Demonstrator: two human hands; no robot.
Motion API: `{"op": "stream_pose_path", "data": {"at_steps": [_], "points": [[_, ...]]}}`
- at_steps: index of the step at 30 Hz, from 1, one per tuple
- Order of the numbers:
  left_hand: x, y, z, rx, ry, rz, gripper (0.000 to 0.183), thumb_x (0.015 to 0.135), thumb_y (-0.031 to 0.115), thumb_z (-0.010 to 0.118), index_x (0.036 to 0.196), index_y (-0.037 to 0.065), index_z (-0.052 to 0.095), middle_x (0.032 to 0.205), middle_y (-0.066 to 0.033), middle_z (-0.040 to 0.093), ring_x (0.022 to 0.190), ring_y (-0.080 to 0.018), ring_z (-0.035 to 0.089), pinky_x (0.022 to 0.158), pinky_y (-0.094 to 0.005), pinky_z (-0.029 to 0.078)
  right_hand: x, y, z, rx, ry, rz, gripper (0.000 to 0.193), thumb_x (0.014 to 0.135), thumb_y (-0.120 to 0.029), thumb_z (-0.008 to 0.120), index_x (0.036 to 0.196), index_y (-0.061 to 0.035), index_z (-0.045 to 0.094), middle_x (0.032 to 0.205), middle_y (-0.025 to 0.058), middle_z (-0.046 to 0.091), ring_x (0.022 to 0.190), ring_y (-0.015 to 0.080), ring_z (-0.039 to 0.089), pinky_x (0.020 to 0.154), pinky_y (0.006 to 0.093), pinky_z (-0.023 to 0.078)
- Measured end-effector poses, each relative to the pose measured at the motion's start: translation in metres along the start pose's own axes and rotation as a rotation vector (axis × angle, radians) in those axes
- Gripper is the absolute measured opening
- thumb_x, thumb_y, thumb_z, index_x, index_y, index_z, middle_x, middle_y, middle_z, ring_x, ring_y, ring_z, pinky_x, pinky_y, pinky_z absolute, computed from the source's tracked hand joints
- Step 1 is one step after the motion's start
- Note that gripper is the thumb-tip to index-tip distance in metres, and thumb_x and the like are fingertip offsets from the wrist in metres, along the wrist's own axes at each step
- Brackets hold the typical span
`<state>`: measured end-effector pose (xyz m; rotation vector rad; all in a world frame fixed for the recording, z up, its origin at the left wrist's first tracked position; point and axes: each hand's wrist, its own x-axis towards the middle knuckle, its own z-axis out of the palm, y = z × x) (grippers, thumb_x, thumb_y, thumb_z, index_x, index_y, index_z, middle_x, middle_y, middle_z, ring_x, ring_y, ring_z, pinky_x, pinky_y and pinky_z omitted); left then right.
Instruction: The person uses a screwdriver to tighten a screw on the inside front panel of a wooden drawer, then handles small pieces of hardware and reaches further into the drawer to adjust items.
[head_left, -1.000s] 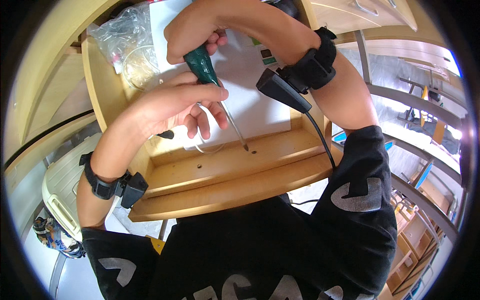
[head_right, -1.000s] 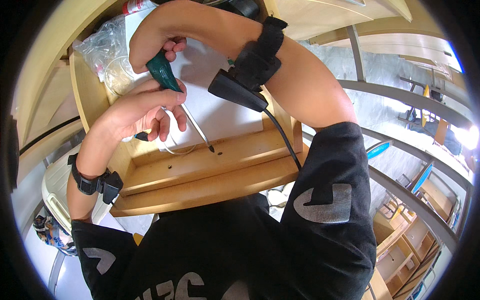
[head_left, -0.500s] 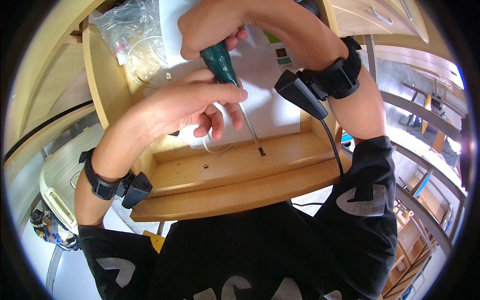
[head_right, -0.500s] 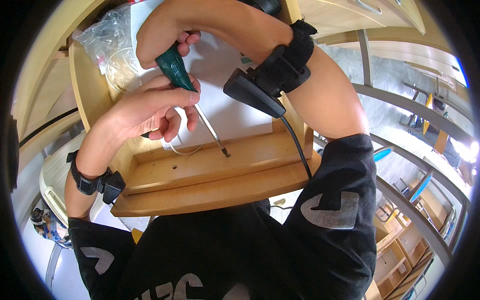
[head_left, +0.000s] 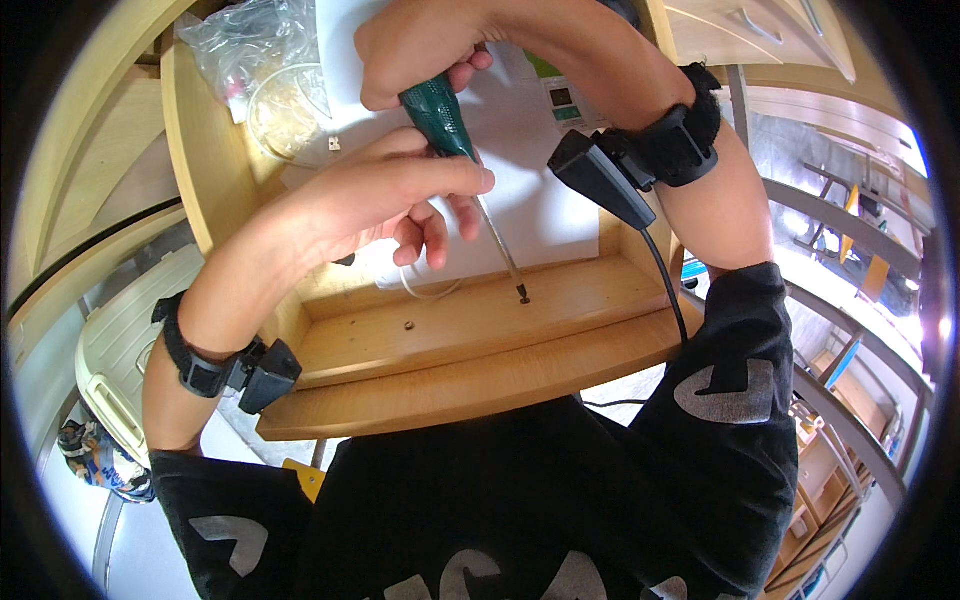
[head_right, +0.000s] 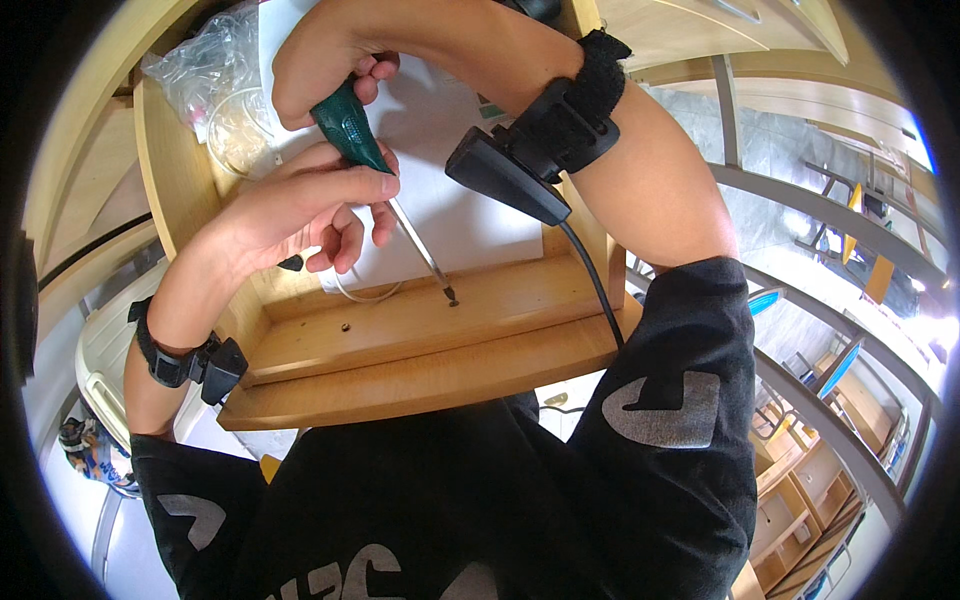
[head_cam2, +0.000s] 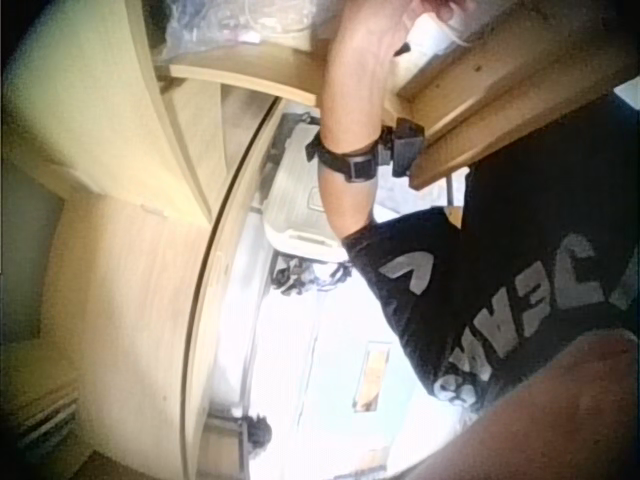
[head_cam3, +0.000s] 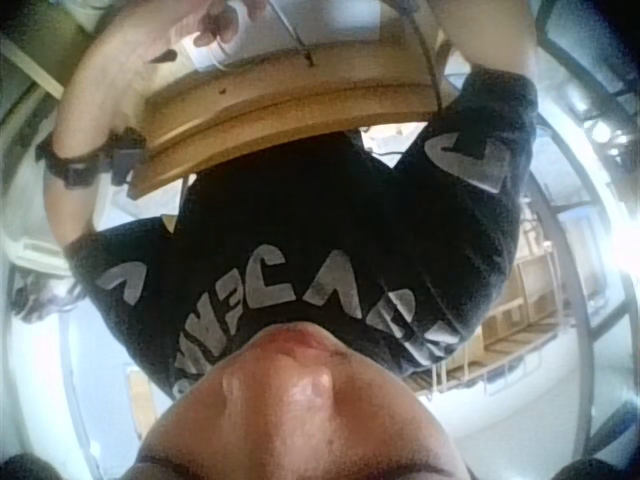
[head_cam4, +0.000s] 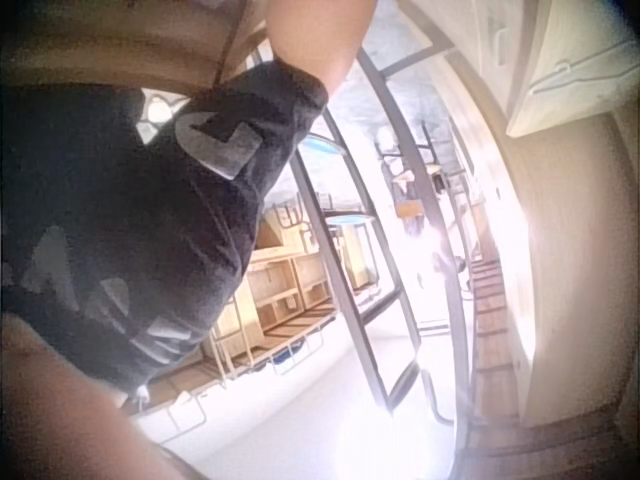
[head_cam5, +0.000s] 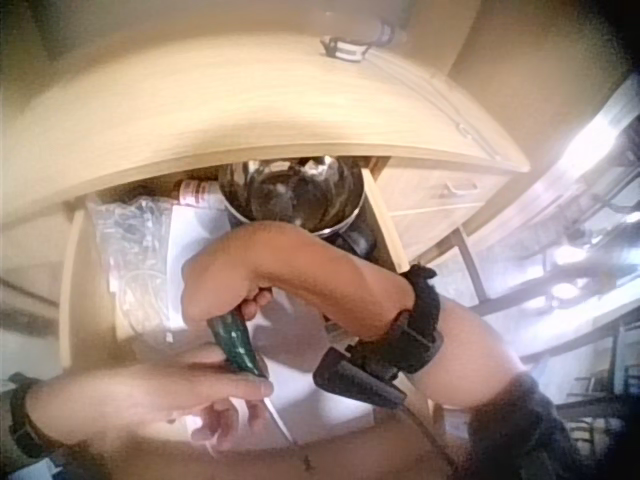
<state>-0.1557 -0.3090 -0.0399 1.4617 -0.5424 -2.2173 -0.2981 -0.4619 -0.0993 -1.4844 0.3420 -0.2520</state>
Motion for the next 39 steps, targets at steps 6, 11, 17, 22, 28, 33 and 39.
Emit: {"op": "stream_pose_path", "data": {"at_steps": [6,11,17,22,28,33,39], "points": [[0.002,-0.005,-0.003,-0.014,-0.004,0.028,0.028,0.089,0.023,0.064,0.106,0.005,0.049,0.077,-0.012,0.062,0.047,-0.0157,0.058,0.034,-0.0245,0.036,0.001,-0.009,-0.001,0.102,-0.04,0.001,0.017,0.086,-0.017,0.065,0.1,-0.0086,0.061,0.092,-0.0008,0.055,0.083,0.0097,0.052,0.076,0.0225,0.045],[0.002,0.001,0.003,-0.013,-0.003,0.027,0.028,0.089,0.022,0.064,0.106,0.006,0.049,0.077,-0.0116,0.061,0.047,-0.0157,0.057,0.035,-0.0248,0.036,0.01,-0.031,-0.001,-0.085,-0.116,0.12,0.01,0.081,-0.016,0.061,0.085,-0.0077,0.059,0.079,0.0011,0.053,0.071,0.0127,0.048,0.066,0.0265,0.041],[0.001,-0.005,-0.003,-0.042,-0.003,0.009,0.029,0.088,0.021,0.065,0.107,0.005,0.049,0.077,-0.0111,0.061,0.048,-0.0159,0.058,0.035,-0.0248,0.036,0.064,-0.078,0.033,-0.807,-0.599,0.502,0.013,0.072,-0.015,0.055,0.063,-0.0064,0.055,0.06,0.0039,0.05,0.053,0.017,0.042,0.052,0.0325,0.035],[0.002,-0.007,-0.003,-0.038,0.013,0.038,0.029,0.088,0.021,0.065,0.107,0.005,0.049,0.076,-0.0116,0.061,0.046,-0.0153,0.056,0.035,-0.0244,0.034,0.077,-0.085,0.039,-0.964,-0.643,0.625,0.019,0.067,-0.016,0.051,0.052,-0.0049,0.054,0.049,0.0065,0.048,0.043,0.0207,0.038,0.044,0.0364,0.032],[0.004,-0.007,-0.006,0.021,0.002,0.052,0.028,0.088,0.022,0.066,0.103,0.004,0.052,0.077,-0.0122,0.062,0.049,-0.0152,0.056,0.038,-0.0246,0.037,0.07,-0.08,0.036,-0.83,-0.626,0.452,0.021,0.069,-0.016,0.052,0.055,-0.0031,0.057,0.05,0.0079,0.049,0.044,0.0201,0.041,0.043,0.0371,0.033],[0.0,-0.003,0.001,0.067,0.045,0.071,0.033,0.089,0.029,0.069,0.101,0.003,0.053,0.081,-0.0124,0.063,0.054,-0.0172,0.059,0.043,-0.0273,0.045,0.073,-0.087,0.049,-0.979,-0.604,0.636,0.023,0.071,-0.019,0.054,0.057,-0.0021,0.06,0.051,0.0083,0.052,0.044,0.021,0.044,0.043,0.0377,0.035],[0.006,-0.007,-0.005,0.106,0.094,0.173,0.038,0.089,0.031,0.071,0.103,0.0,0.054,0.084,-0.0106,0.061,0.062,-0.0203,0.064,0.052,-0.0315,0.054,0.076,-0.084,0.041,-0.999,-0.676,0.577,0.023,0.072,-0.019,0.053,0.059,-0.0013,0.06,0.054,0.0099,0.053,0.047,0.0213,0.046,0.045,0.0378,0.035]]}}
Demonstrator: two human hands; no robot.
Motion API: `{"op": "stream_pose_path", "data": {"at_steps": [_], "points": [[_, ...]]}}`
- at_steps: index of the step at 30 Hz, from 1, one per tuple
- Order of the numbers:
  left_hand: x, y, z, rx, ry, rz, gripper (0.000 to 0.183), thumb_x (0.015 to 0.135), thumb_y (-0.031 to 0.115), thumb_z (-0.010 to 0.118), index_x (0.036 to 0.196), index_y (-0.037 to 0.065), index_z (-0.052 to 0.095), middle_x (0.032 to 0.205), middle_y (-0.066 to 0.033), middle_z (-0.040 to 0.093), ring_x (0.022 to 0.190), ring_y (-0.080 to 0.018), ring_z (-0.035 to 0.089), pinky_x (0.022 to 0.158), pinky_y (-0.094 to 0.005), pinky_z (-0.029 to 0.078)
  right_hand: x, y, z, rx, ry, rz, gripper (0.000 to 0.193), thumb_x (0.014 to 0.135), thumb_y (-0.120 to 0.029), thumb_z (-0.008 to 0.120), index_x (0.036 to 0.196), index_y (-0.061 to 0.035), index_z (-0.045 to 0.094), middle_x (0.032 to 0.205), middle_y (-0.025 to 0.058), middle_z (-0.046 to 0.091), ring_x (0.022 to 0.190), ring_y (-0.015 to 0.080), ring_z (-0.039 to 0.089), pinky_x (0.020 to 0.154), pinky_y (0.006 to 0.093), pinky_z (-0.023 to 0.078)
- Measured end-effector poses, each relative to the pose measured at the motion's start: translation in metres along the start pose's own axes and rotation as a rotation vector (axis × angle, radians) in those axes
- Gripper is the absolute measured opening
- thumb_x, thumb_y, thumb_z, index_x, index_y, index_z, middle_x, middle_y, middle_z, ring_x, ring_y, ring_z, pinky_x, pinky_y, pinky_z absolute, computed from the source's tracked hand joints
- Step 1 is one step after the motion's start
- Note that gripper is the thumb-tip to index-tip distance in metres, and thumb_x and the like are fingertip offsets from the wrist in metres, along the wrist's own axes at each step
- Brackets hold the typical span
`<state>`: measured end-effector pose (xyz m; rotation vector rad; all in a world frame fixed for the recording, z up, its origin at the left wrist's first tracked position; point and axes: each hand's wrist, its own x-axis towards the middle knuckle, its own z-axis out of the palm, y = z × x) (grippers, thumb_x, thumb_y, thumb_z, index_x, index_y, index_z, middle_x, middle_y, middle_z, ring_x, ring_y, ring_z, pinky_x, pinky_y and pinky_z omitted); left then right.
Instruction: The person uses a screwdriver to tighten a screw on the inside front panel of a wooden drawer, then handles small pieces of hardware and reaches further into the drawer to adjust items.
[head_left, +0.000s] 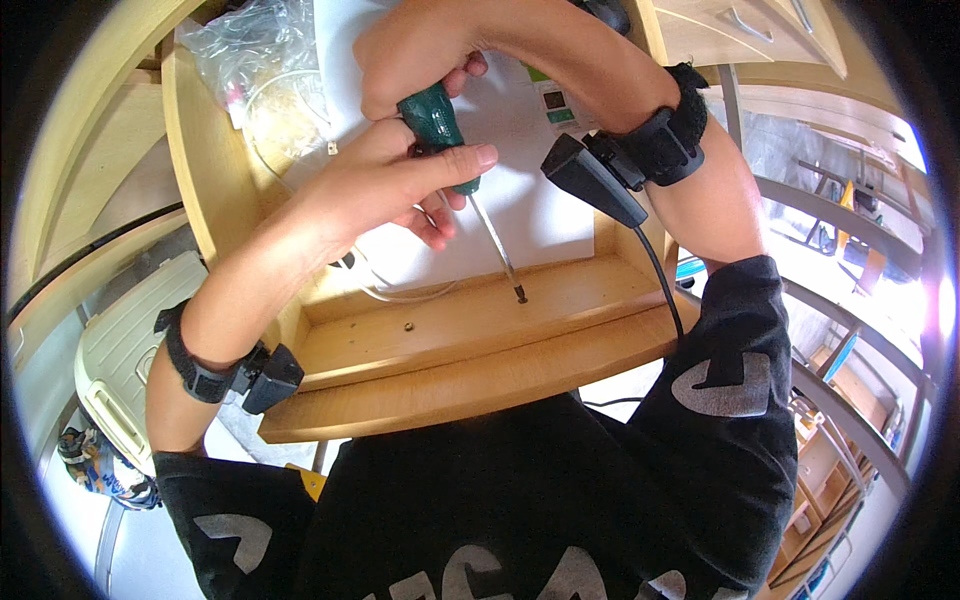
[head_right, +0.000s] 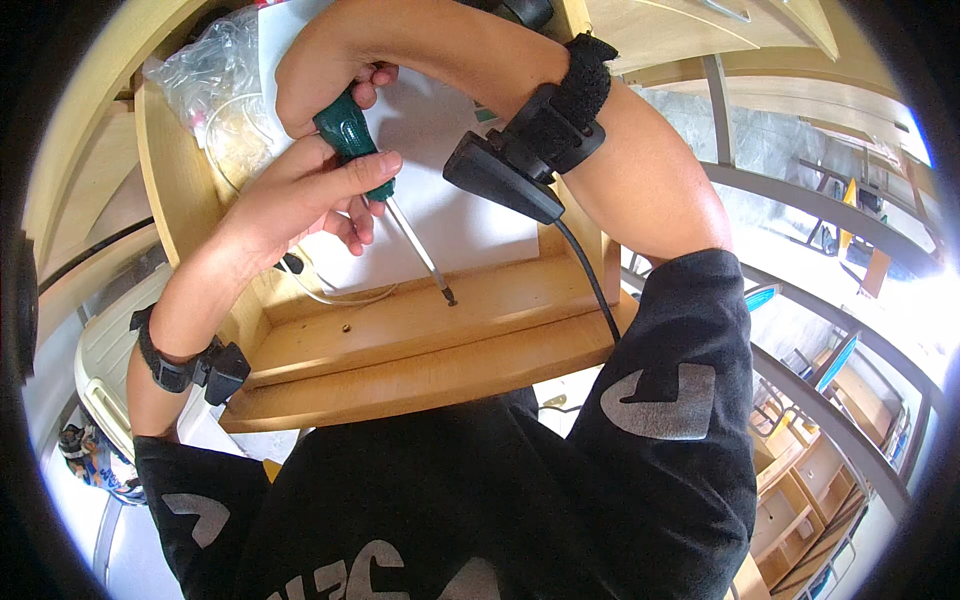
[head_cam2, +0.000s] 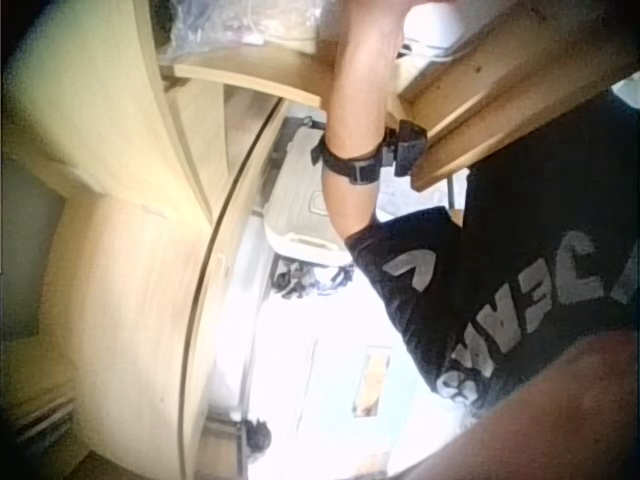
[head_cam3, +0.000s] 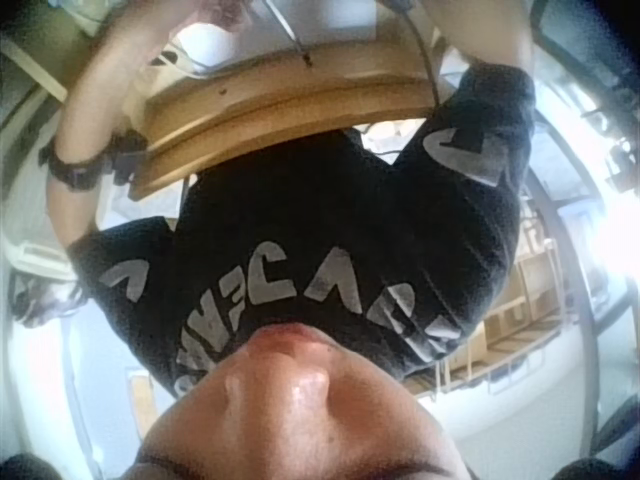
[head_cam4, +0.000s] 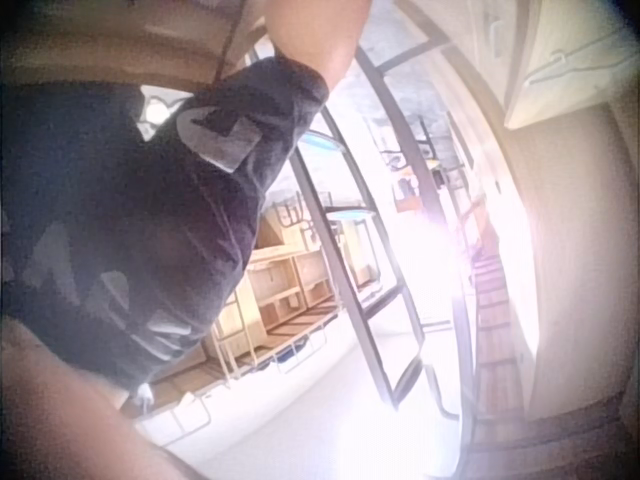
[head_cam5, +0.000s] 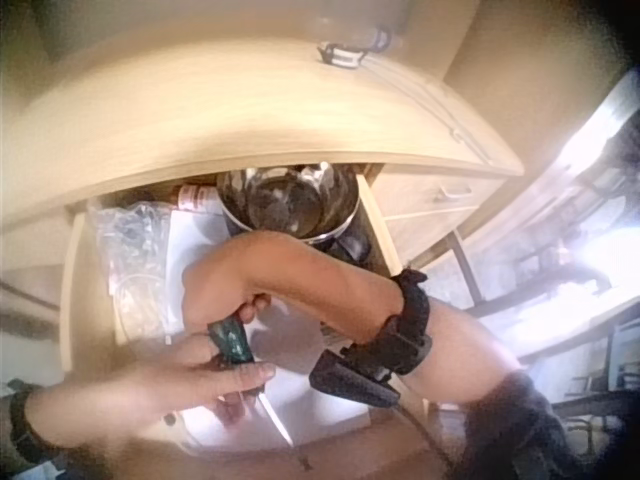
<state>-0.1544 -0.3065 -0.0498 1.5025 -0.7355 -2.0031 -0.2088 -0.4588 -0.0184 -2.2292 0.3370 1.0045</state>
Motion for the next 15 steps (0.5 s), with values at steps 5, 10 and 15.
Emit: {"op": "stream_pose_path", "data": {"at_steps": [5,10,15], "points": [[0.001,-0.006,0.002,-0.142,0.025,0.066,0.031,0.09,0.017,0.069,0.111,0.002,0.052,0.09,-0.0093,0.06,0.073,-0.021,0.066,0.067,-0.0338,0.057,0.007,0.001,0.002,0.012,0.0,-0.043,0.025,0.074,-0.02,0.054,0.063,0.0007,0.062,0.058,0.0143,0.056,0.052,0.0255,0.051,0.05,0.04,0.039],[0.005,-0.003,0.003,-0.251,-0.092,0.065,0.039,0.091,0.012,0.065,0.124,0.006,0.045,0.091,-0.009,0.061,0.075,-0.0214,0.066,0.071,-0.0342,0.057,0.001,0.002,0.002,0.011,0.028,-0.07,0.027,0.076,-0.021,0.054,0.067,0.0028,0.063,0.063,0.0186,0.058,0.058,0.0298,0.056,0.055,0.0422,0.043],[0.005,-0.007,0.0,-0.237,-0.161,0.119,0.042,0.092,0.014,0.065,0.128,0.006,0.046,0.092,-0.01,0.063,0.078,-0.019,0.065,0.072,-0.0324,0.056,-0.023,-0.002,0.013,-0.096,0.152,-0.147,0.029,0.078,-0.022,0.054,0.071,0.0048,0.064,0.067,0.023,0.061,0.063,0.034,0.06,0.06,0.0444,0.046]]}}
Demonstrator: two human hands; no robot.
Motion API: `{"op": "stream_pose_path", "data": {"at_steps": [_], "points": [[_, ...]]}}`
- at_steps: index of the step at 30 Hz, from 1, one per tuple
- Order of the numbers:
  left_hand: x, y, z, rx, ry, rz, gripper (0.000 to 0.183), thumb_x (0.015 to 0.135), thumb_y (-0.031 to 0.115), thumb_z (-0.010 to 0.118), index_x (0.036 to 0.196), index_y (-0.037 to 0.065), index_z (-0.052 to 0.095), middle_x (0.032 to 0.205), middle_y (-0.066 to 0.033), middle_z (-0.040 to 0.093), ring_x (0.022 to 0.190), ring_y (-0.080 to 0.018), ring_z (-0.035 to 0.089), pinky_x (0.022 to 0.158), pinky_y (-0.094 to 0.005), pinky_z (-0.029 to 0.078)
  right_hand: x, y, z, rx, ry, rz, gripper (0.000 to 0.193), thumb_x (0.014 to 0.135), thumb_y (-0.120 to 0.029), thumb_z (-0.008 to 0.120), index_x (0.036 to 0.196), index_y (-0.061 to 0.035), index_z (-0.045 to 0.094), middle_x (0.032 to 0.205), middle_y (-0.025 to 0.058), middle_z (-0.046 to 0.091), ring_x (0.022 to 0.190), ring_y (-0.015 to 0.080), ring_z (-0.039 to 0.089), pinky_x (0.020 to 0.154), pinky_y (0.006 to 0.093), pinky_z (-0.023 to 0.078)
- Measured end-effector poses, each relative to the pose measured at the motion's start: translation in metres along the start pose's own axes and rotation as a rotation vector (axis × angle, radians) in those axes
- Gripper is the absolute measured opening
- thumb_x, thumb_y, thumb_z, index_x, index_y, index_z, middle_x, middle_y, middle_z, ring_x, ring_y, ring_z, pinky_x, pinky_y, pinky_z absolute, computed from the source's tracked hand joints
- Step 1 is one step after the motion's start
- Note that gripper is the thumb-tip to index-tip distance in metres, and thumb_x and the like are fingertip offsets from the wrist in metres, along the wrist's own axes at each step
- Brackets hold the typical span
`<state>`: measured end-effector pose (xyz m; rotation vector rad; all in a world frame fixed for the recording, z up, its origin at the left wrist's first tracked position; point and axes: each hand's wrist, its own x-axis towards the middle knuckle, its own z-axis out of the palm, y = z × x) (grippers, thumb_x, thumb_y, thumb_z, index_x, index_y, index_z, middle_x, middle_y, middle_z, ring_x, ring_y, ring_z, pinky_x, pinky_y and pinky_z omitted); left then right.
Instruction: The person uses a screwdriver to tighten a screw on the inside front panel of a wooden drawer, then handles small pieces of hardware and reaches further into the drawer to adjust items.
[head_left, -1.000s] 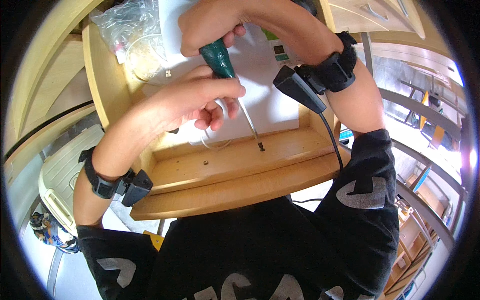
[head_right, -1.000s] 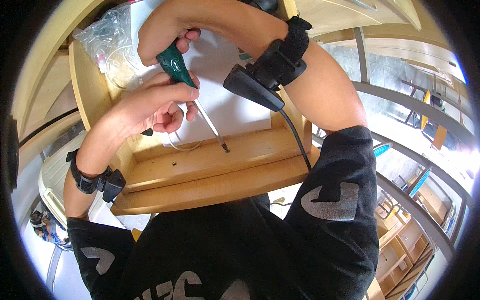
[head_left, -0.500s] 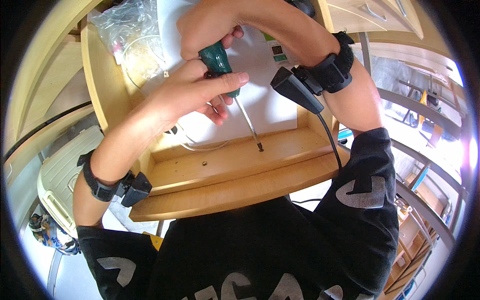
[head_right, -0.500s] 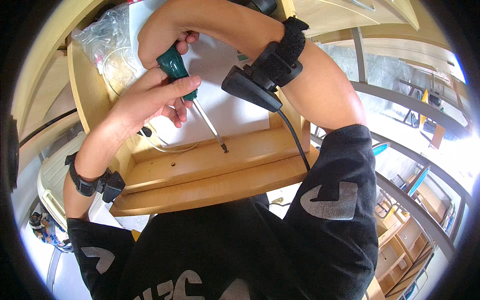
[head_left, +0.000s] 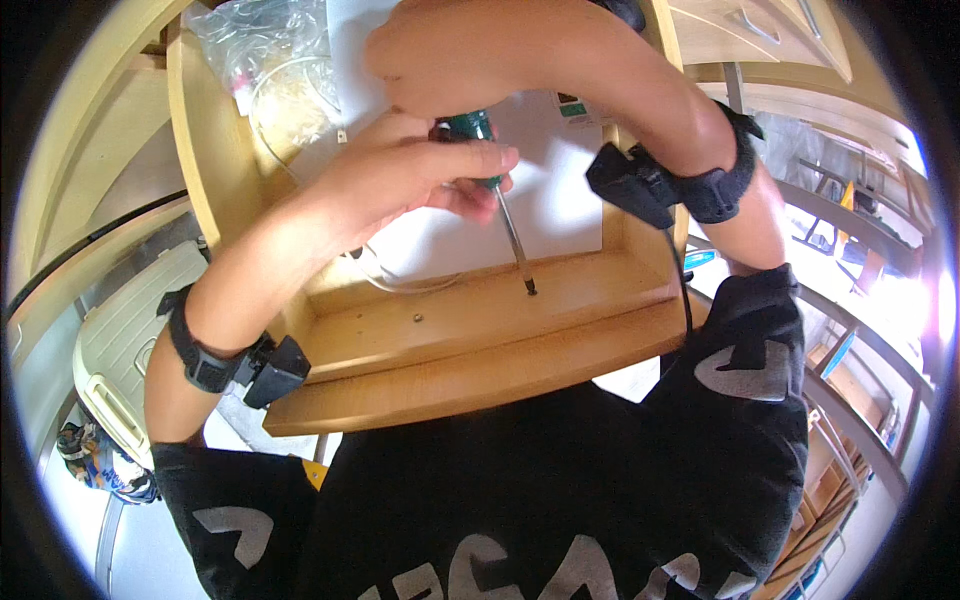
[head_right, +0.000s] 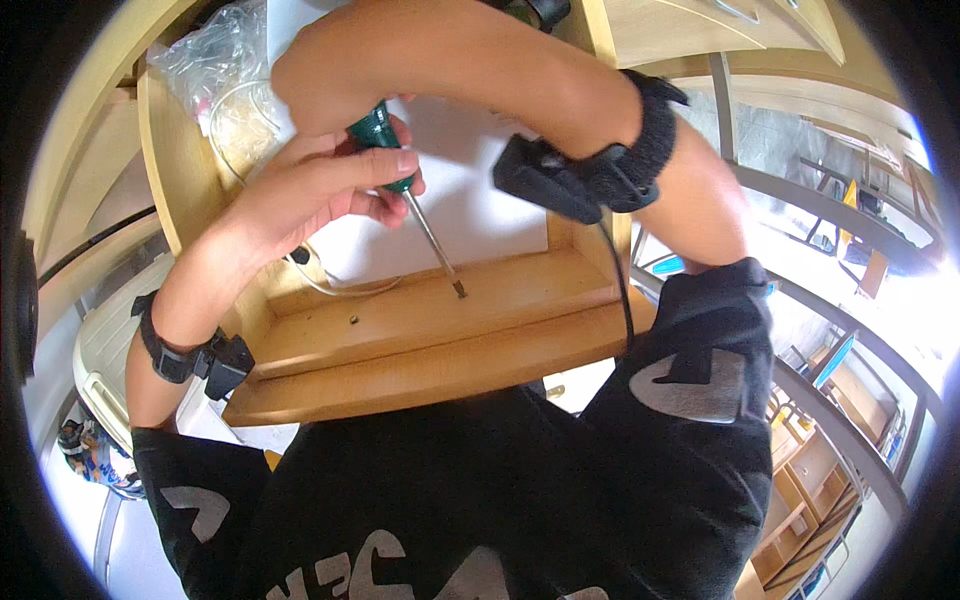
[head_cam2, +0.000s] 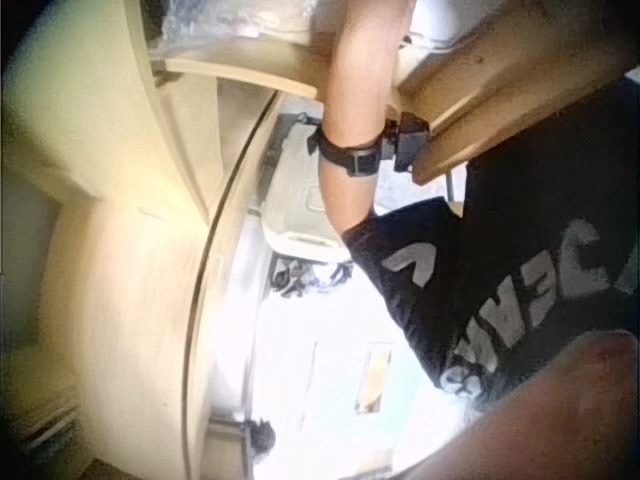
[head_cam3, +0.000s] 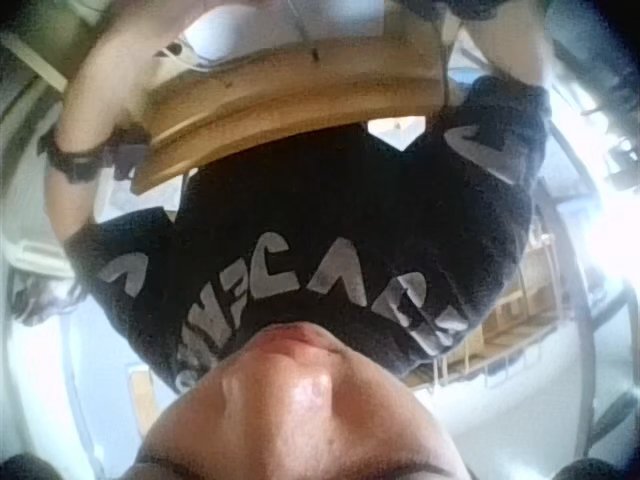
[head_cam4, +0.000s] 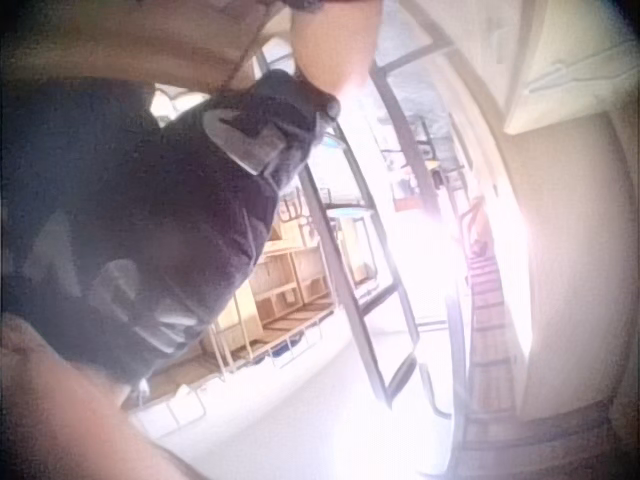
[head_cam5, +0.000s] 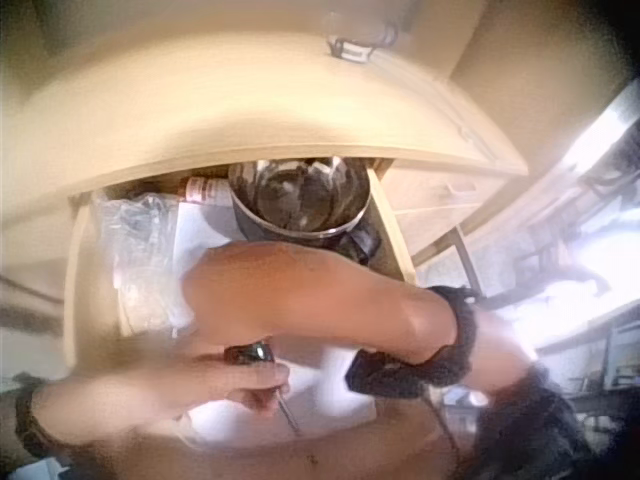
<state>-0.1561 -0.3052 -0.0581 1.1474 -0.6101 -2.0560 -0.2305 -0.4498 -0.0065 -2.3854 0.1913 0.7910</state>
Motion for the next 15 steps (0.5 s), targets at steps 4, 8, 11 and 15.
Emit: {"op": "stream_pose_path", "data": {"at_steps": [4,8,11,15], "points": [[0.005,0.0,0.0,0.07,0.018,0.119,0.034,0.089,0.022,0.07,0.108,-0.004,0.06,0.096,-0.0111,0.067,0.079,-0.0144,0.065,0.072,-0.0291,0.057,-0.025,0.008,0.012,-0.106,0.207,-0.093,0.032,0.08,-0.023,0.054,0.075,0.0064,0.065,0.071,0.0264,0.063,0.067,0.0375,0.064,0.064,0.0462,0.049],[0.009,-0.004,-0.003,0.336,-0.051,0.13,0.029,0.097,0.022,0.057,0.115,-0.001,0.058,0.105,-0.009,0.069,0.077,-0.0071,0.058,0.073,-0.0233,0.051,-0.031,0.018,0.034,0.031,0.326,0.102,0.039,0.082,-0.03,0.059,0.084,0.008,0.067,0.078,0.0291,0.065,0.076,0.0383,0.068,0.073,0.0468,0.051],[0.01,-0.01,0.001,0.3,0.01,0.166,0.029,0.095,0.024,0.06,0.111,0.0,0.06,0.098,-0.0047,0.068,0.072,-0.0069,0.055,0.068,-0.0237,0.049,-0.049,0.014,0.06,0.692,0.497,0.23,0.033,0.091,-0.027,0.063,0.109,0.0002,0.059,0.084,0.006,0.064,0.057,0.0103,0.058,0.052,0.0235,0.051],[0.009,-0.01,0.001,0.249,0.039,0.144,0.027,0.094,0.024,0.062,0.107,0.001,0.062,0.093,-0.0033,0.066,0.071,-0.0075,0.056,0.066,-0.0241,0.049,-0.067,0.011,0.071,0.945,0.352,0.391,0.036,0.09,-0.033,0.069,0.106,-0.0008,0.065,0.09,0.0048,0.065,0.087,0.0092,0.062,0.063,0.0233,0.052]]}}
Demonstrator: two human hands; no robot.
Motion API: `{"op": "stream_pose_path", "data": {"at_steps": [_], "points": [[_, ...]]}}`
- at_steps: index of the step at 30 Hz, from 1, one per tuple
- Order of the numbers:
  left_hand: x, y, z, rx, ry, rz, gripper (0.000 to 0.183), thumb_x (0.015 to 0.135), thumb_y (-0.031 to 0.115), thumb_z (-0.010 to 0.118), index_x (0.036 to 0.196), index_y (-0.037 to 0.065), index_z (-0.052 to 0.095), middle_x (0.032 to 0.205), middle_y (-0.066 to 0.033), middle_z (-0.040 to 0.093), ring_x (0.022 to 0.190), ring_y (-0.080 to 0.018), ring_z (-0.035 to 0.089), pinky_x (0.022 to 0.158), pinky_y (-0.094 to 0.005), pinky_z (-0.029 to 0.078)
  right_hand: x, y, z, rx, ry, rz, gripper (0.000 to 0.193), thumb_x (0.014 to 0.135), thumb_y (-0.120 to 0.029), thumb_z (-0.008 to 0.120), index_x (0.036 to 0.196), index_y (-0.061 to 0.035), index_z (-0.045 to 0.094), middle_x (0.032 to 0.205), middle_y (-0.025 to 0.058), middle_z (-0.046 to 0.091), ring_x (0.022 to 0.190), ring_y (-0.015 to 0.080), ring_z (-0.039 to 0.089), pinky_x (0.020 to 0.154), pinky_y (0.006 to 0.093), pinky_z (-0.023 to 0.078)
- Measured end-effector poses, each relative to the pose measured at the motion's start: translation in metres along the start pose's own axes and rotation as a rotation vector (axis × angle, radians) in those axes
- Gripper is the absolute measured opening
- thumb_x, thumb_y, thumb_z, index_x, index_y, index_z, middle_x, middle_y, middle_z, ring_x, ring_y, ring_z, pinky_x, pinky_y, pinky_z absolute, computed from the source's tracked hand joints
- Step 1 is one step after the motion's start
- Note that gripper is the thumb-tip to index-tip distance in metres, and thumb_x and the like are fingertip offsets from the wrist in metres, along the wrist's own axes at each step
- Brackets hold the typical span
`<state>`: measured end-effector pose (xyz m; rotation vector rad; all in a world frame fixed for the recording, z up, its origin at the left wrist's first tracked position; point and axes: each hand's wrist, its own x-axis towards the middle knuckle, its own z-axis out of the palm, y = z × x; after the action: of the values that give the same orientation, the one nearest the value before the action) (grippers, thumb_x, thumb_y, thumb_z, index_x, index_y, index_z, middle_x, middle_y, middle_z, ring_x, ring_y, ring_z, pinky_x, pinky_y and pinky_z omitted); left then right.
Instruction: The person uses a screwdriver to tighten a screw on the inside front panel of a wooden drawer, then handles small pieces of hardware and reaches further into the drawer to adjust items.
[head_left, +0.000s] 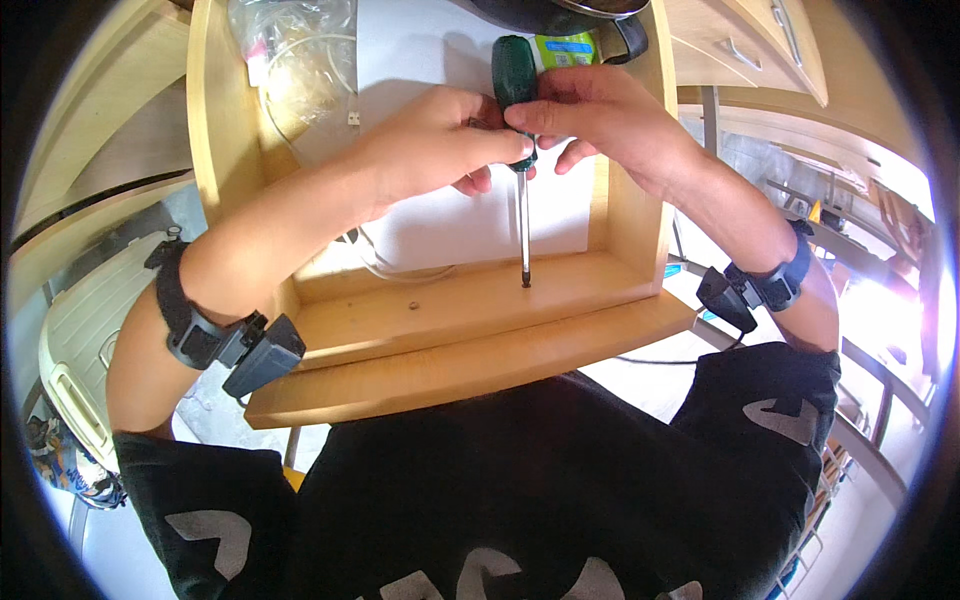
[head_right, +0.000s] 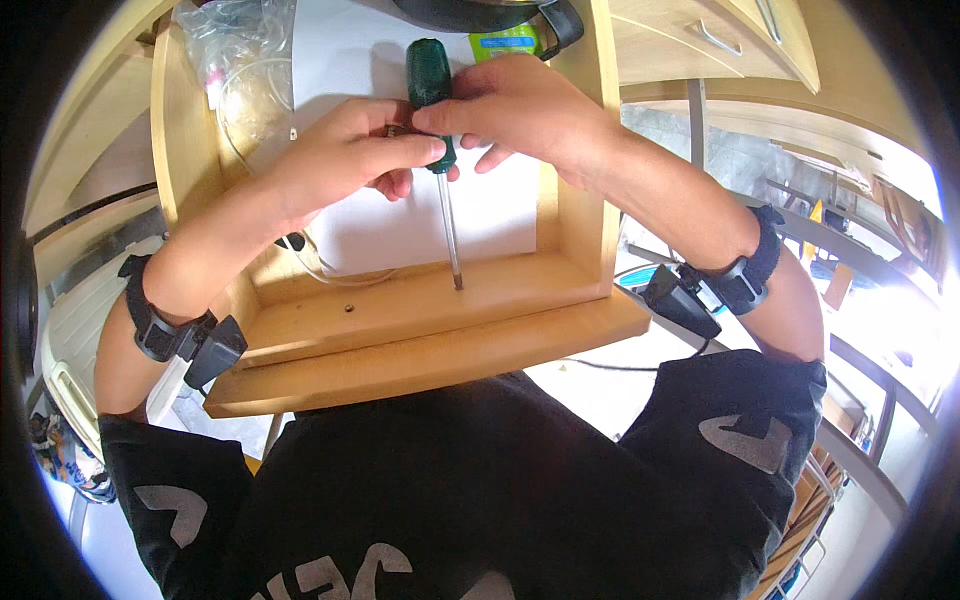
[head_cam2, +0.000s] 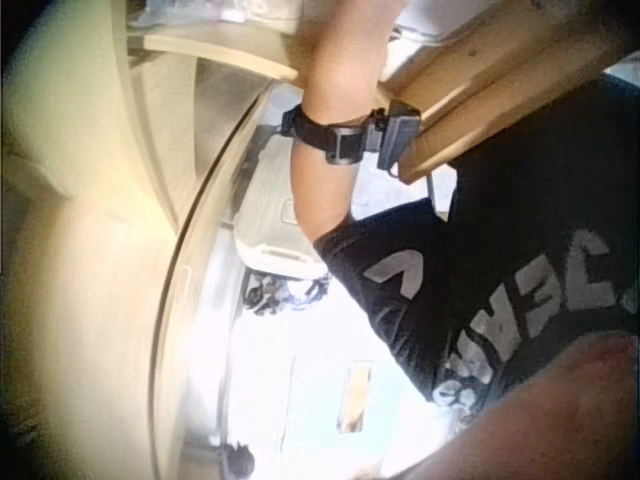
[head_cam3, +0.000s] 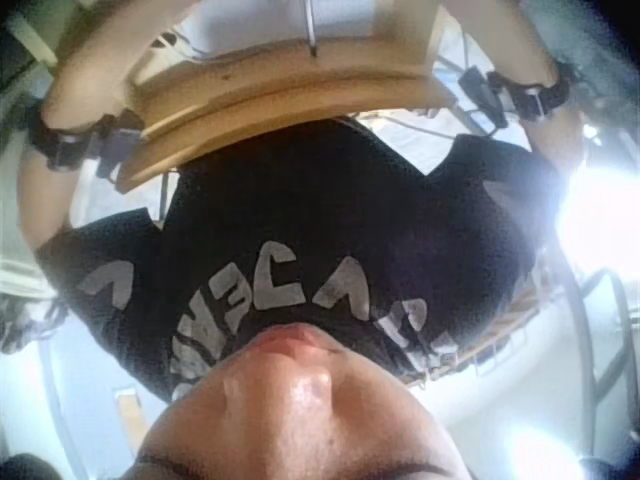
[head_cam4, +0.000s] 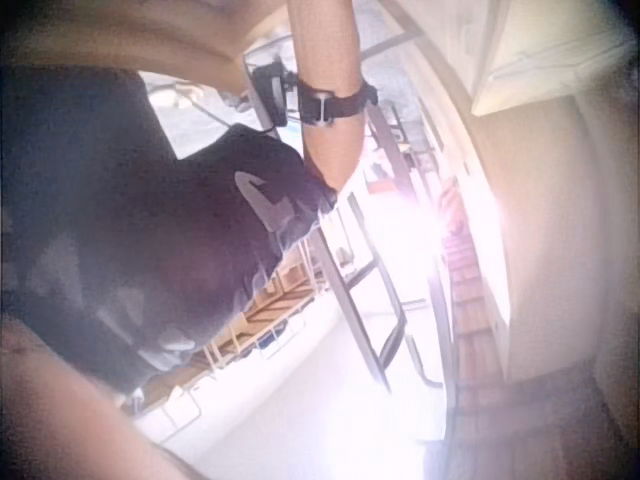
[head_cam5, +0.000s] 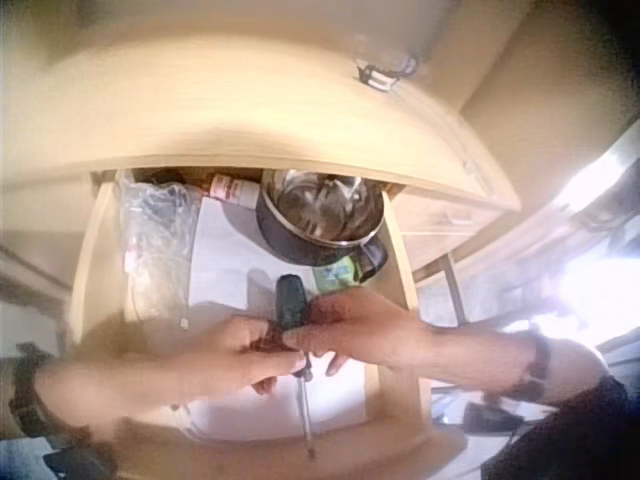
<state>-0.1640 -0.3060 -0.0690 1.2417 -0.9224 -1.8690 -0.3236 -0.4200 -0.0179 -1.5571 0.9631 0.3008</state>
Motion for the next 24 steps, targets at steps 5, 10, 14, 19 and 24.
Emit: {"op": "stream_pose_path", "data": {"at_steps": [5,10,14,19,24], "points": [[0.002,0.005,-0.005,0.074,-0.005,-0.028,0.032,0.089,0.026,0.065,0.11,0.002,0.066,0.095,-0.0029,0.067,0.073,-0.0102,0.058,0.068,-0.0269,0.051,-0.001,-0.005,0.006,0.056,0.077,0.004,0.038,0.087,-0.036,0.073,0.104,-0.002,0.068,0.089,0.0033,0.066,0.081,0.0082,0.061,0.071,0.0231,0.05],[0.005,0.001,-0.005,0.066,0.036,-0.02,0.032,0.089,0.027,0.066,0.107,0.0,0.068,0.094,-0.0036,0.068,0.074,-0.0105,0.06,0.068,-0.0262,0.052,0.018,-0.007,-0.005,0.021,0.083,-0.001,0.035,0.085,-0.03,0.075,0.099,0.0007,0.068,0.087,0.0065,0.067,0.081,0.0107,0.064,0.071,0.0243,0.052],[0.004,0.003,-0.005,0.081,0.03,-0.024,0.032,0.087,0.029,0.071,0.104,0.001,0.069,0.092,-0.0042,0.069,0.074,-0.0106,0.06,0.068,-0.0259,0.052,0.021,-0.016,-0.004,-0.077,0.078,-0.024,0.027,0.087,-0.023,0.071,0.096,0.0036,0.068,0.086,0.0087,0.068,0.078,0.0128,0.065,0.073,0.0267,0.054],[0.002,0.008,-0.005,0.142,0.065,-0.058,0.037,0.084,0.034,0.076,0.094,-0.001,0.069,0.089,-0.008,0.072,0.07,-0.0106,0.061,0.067,-0.0256,0.052,0.024,-0.005,-0.011,0.118,-0.079,-0.1,0.032,0.09,-0.016,0.067,0.114,0.0042,0.06,0.096,0.0107,0.066,0.086,0.015,0.066,0.075,0.0284,0.055],[-0.004,0.013,-0.003,0.027,-0.013,-0.121,0.045,0.089,0.036,0.071,0.106,-0.004,0.06,0.1,-0.0136,0.069,0.081,-0.0154,0.065,0.073,-0.0275,0.053,0.027,0.016,-0.014,0.28,-0.034,-0.178,0.049,0.091,-0.01,0.063,0.134,0.0003,0.043,0.108,0.0122,0.064,0.096,0.0189,0.066,0.081,0.0302,0.055]]}}
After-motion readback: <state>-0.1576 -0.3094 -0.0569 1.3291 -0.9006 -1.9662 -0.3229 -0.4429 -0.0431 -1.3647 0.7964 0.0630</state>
